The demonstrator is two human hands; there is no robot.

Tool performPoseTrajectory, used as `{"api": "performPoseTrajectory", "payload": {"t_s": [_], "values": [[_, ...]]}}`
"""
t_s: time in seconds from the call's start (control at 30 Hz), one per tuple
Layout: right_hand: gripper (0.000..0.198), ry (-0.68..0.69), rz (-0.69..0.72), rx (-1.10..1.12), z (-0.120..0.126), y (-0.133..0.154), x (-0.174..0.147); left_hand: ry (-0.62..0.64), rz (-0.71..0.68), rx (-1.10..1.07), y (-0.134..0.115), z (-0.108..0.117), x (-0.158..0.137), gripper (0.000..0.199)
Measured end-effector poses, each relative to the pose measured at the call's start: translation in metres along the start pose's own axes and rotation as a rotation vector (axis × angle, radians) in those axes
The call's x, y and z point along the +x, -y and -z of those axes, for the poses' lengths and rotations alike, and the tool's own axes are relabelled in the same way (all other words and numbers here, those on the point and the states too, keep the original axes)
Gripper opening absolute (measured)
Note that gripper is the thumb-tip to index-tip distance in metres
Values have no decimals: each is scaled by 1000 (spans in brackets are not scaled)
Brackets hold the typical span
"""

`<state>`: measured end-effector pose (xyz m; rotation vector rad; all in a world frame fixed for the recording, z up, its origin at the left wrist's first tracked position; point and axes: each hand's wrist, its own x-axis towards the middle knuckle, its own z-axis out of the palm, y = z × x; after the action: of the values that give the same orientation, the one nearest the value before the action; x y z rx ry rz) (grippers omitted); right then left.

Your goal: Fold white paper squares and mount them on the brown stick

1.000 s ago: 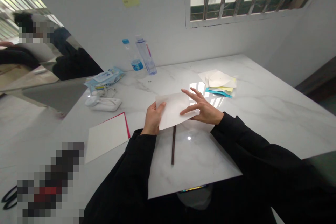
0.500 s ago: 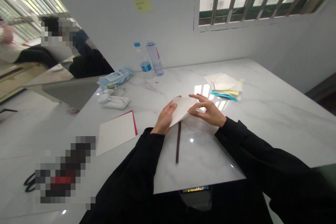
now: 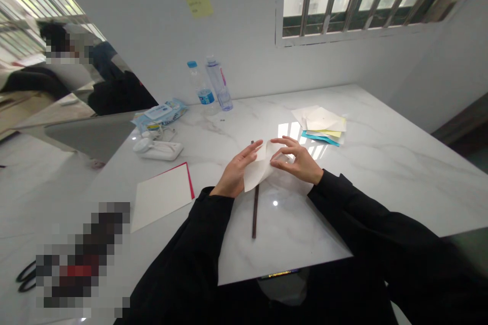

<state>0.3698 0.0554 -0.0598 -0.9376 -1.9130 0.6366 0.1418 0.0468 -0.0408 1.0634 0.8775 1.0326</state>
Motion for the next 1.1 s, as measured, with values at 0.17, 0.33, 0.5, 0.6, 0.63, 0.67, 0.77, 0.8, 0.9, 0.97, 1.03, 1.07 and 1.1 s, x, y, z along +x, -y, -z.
{"api": "performPoseTrajectory", "payload": {"t_s": [0.17,0.33,0.5,0.6,0.63,0.67,0.77,0.8,0.9,0.97,1.03,1.07,1.1], "values": [[22,-17,-26,32,-1,-1,0,-29,42,6,2,1,2,66],[35,-29,-18,58,-2,-1,1,-76,38,22,5,1,3,73],[35,-38,-37,94,-1,6,1,-103,24,42,6,1,4,76],[32,-20,-76,122,-2,9,0,-107,26,43,8,2,5,75],[31,-13,-89,131,-2,10,0,-104,27,41,8,2,5,74],[30,-12,-96,137,-2,10,-1,-98,27,39,8,2,5,72],[25,-49,-81,132,-3,10,-1,-71,22,31,8,0,5,68],[23,-65,-73,130,-3,10,0,-60,22,30,8,0,4,67],[21,-79,-88,137,-4,10,0,-35,23,30,8,-2,3,65],[21,-71,-112,147,-4,10,-1,-29,20,41,8,-3,3,62],[20,-72,-127,146,-5,10,-2,-26,14,57,9,-4,3,61],[20,-79,-134,140,-5,10,-2,-27,9,64,9,-4,3,60],[19,-92,-143,128,-5,10,-2,-28,3,69,9,-4,3,60]]}}
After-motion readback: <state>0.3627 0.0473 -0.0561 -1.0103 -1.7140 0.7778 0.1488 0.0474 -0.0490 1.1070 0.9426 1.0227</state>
